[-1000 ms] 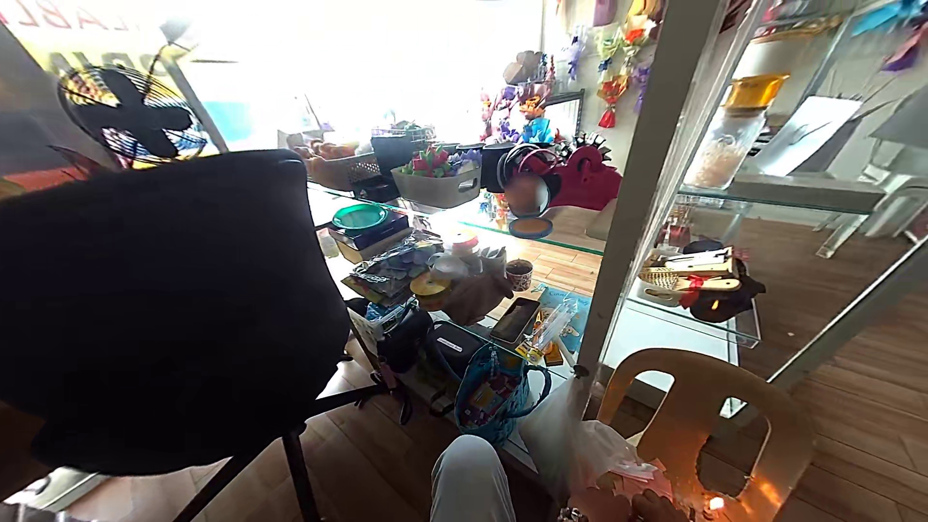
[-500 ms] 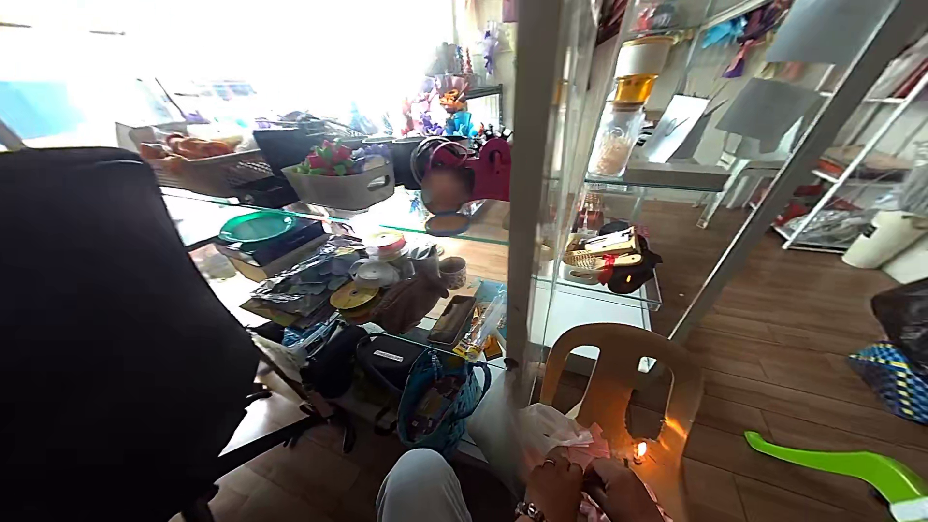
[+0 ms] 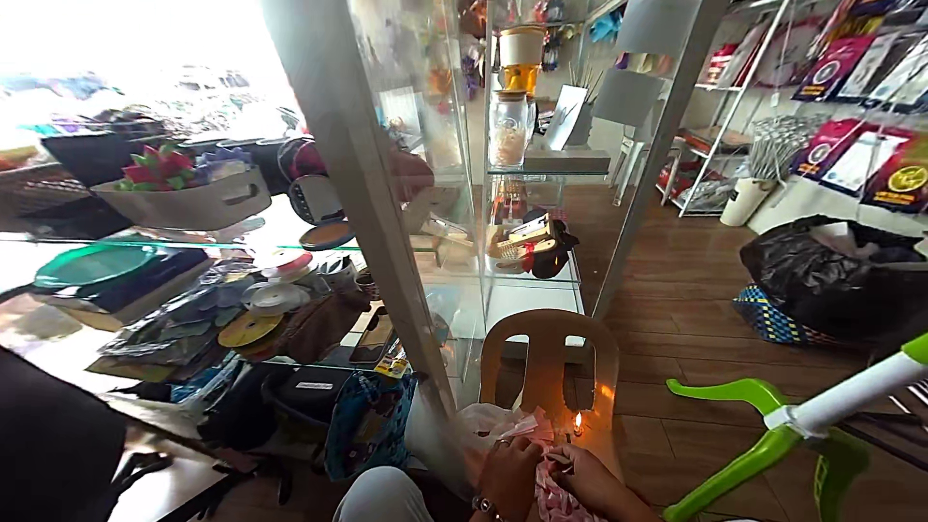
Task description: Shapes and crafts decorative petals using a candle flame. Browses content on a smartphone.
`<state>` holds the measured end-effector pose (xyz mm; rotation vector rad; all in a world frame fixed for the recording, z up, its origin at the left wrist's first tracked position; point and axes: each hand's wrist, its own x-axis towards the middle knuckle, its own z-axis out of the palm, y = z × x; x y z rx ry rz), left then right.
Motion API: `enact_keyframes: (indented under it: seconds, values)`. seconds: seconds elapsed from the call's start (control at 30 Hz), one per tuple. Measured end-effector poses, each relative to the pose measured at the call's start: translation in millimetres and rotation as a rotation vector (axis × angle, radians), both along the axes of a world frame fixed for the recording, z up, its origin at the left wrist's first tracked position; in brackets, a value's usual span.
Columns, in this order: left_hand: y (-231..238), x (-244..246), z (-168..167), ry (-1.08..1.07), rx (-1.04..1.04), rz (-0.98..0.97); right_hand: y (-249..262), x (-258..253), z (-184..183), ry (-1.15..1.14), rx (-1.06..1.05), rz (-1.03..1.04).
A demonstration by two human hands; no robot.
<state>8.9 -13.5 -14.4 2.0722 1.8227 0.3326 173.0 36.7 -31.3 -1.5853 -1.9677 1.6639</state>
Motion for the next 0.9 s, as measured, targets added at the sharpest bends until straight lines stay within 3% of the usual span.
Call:
enact_keyframes:
  seconds: [0.07,0.13,0.27,0.5,0.73,0.9]
  values:
    - [3,-3,-15,-0.074,0.393,-0.003,0,6,5,0.245,-0.331,-0.190]
    - [9,-6,-21,-0.095,0.652,-0.042,-1,14,9,0.493,-0.584,-0.353]
    - [12,-10,-20,-0.069,0.855,-0.128,-3,23,20,0.766,-0.809,-0.425]
    - [10,-7,-26,-0.026,0.892,-0.152,-4,24,23,0.856,-0.686,-0.448]
    - [4,2,-28,0.080,0.832,-0.091,-1,18,24,0.544,-0.298,-0.437]
    - [-2,10,-33,0.168,0.822,-0.071,-4,19,25,0.541,-0.275,-0.449]
